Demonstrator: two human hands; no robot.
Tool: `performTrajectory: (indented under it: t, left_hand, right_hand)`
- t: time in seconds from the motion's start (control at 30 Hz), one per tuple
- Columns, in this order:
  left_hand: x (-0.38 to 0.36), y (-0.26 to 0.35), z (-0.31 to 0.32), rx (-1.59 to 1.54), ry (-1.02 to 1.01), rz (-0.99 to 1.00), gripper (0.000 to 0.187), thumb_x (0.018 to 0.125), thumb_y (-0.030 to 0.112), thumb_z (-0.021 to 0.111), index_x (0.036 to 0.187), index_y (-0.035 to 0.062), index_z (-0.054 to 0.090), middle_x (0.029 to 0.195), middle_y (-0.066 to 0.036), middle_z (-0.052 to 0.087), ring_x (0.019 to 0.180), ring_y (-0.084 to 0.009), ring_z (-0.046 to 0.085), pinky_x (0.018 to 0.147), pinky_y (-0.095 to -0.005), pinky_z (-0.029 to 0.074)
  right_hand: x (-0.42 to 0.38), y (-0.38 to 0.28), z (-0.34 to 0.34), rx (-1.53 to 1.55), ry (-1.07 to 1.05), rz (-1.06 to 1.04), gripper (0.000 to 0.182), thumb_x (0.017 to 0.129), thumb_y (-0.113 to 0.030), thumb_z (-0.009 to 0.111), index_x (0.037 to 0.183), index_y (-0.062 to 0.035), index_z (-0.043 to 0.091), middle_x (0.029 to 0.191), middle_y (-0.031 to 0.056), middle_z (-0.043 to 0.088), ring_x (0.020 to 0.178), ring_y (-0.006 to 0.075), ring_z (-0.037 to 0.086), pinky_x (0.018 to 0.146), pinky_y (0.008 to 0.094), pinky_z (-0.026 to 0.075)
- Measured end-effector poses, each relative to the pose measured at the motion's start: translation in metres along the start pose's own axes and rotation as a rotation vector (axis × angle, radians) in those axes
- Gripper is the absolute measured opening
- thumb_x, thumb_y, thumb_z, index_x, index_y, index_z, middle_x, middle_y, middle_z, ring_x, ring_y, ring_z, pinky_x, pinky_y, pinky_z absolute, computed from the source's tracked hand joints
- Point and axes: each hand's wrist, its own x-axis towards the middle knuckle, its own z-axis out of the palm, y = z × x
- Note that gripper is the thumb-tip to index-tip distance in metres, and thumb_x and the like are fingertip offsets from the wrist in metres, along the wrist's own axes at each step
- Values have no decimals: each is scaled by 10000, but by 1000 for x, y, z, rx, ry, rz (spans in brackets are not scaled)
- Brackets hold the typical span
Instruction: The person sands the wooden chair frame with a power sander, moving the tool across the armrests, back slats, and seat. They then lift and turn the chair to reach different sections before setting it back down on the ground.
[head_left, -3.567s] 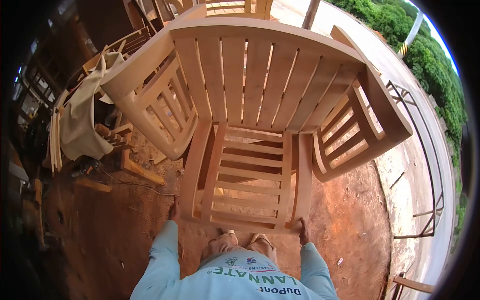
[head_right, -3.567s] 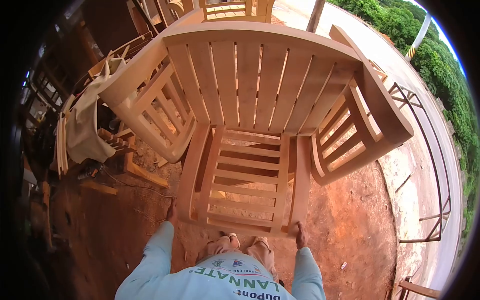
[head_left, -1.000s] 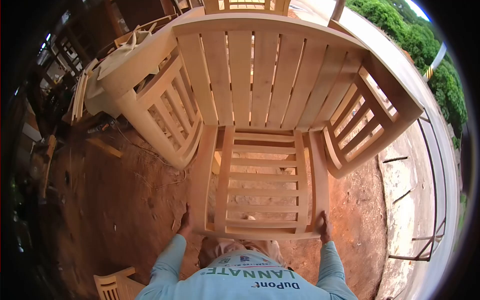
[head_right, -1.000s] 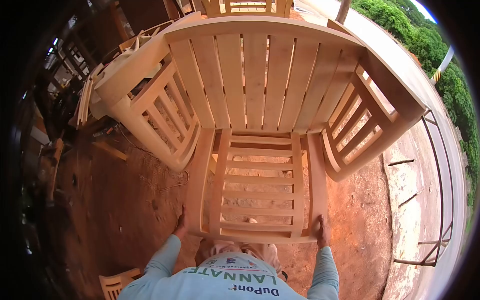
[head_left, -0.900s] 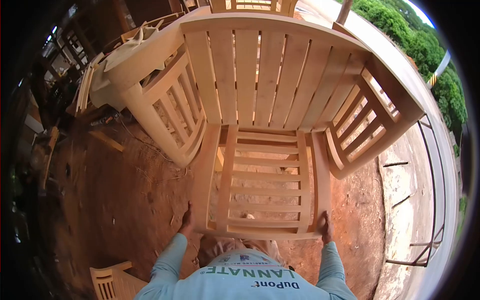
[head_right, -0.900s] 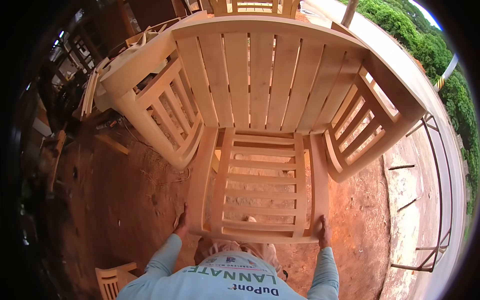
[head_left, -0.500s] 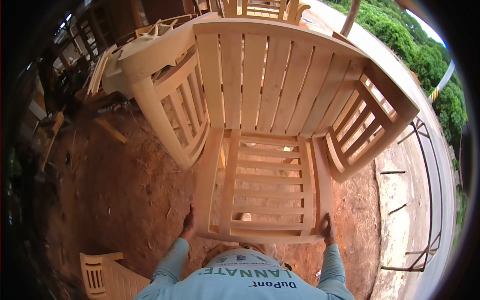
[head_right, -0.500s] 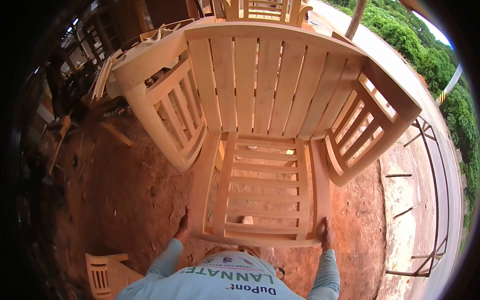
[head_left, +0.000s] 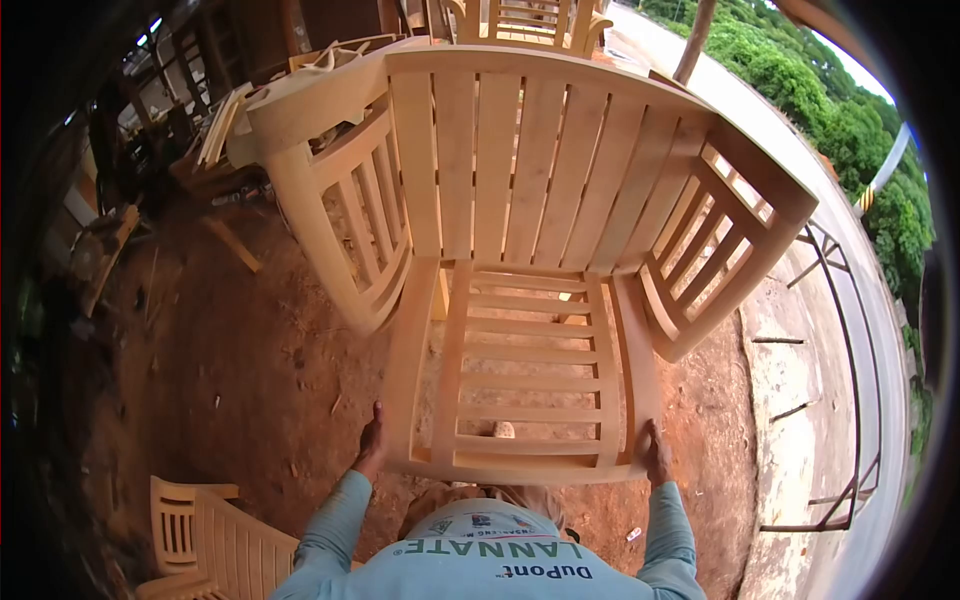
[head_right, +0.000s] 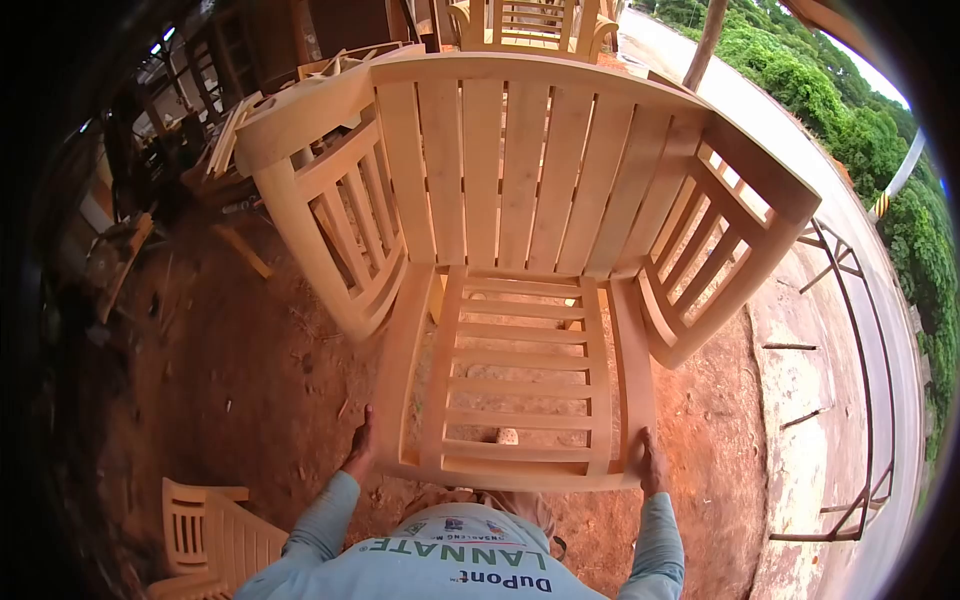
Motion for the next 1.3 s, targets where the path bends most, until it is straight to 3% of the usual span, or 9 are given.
performTrajectory:
  t: [0.23,0.33,0.47,0.57,0.73,0.97,1.07,1.17,1.3]
  left_hand:
    - [-7,-12,7,-67,66,-7,1004,971,801,229,1375,-38,604,1330,-221,657,1215,-350,632,992,-426,501]
    - [-5,-9,14,-151,59,25,985,977,790,252,1373,-38,608,1334,-209,659,1214,-338,633,996,-417,499]
    - [21,-31,16,-201,92,52,952,987,771,277,1366,-34,617,1313,-187,675,1190,-312,649,980,-400,509]
    - [-14,-6,16,-206,119,-10,940,989,767,295,1362,-31,622,1307,-180,679,1181,-295,655,974,-388,513]
    - [-12,-16,12,-182,118,32,935,993,762,295,1351,-36,628,1290,-173,687,1164,-294,662,971,-384,513]
    - [-49,13,-13,-97,94,11,962,985,777,277,1325,-45,644,1265,-191,699,1169,-317,662,975,-386,509]
    - [-10,-17,-20,-56,106,0,982,980,786,265,1325,-54,640,1273,-213,691,1187,-338,654,992,-392,501]
    - [4,-25,-24,-9,118,-9,1001,972,796,266,1329,-65,632,1271,-226,689,1202,-348,647,1007,-398,497]
    - [-17,-23,-22,-44,142,12,1014,961,808,287,1332,-72,627,1270,-235,687,1204,-348,647,1006,-400,502]
  right_hand:
    - [-35,-39,-11,311,-37,55,975,866,-796,586,1238,100,678,1103,219,716,1011,270,680,825,398,530]
    - [5,-7,-4,123,-59,143,1012,846,-818,590,1211,122,679,1109,226,712,1001,275,680,809,398,533]
    - [14,13,5,179,-38,154,1072,819,-858,576,1152,155,684,1051,253,713,964,314,683,797,419,529]
    - [18,20,2,152,-81,95,1075,826,-856,566,1160,159,678,1054,269,709,975,315,682,800,421,529]
    - [8,18,2,181,-75,91,1066,845,-847,550,1196,152,668,1087,272,706,1009,309,680,826,415,526]
    - [-39,-5,-9,343,-114,123,994,851,-788,619,1220,134,669,1150,230,706,1027,277,678,852,372,530]
    - [-61,-26,-21,269,-124,187,923,881,-744,618,1299,78,651,1184,194,703,1077,273,681,900,380,527]
    - [-78,-53,-32,178,-114,255,944,862,-760,624,1289,82,654,1187,204,700,1086,284,675,905,380,521]
    - [-77,-36,-24,242,-73,229,1008,837,-807,608,1195,133,679,1104,218,714,1005,273,681,817,378,532]
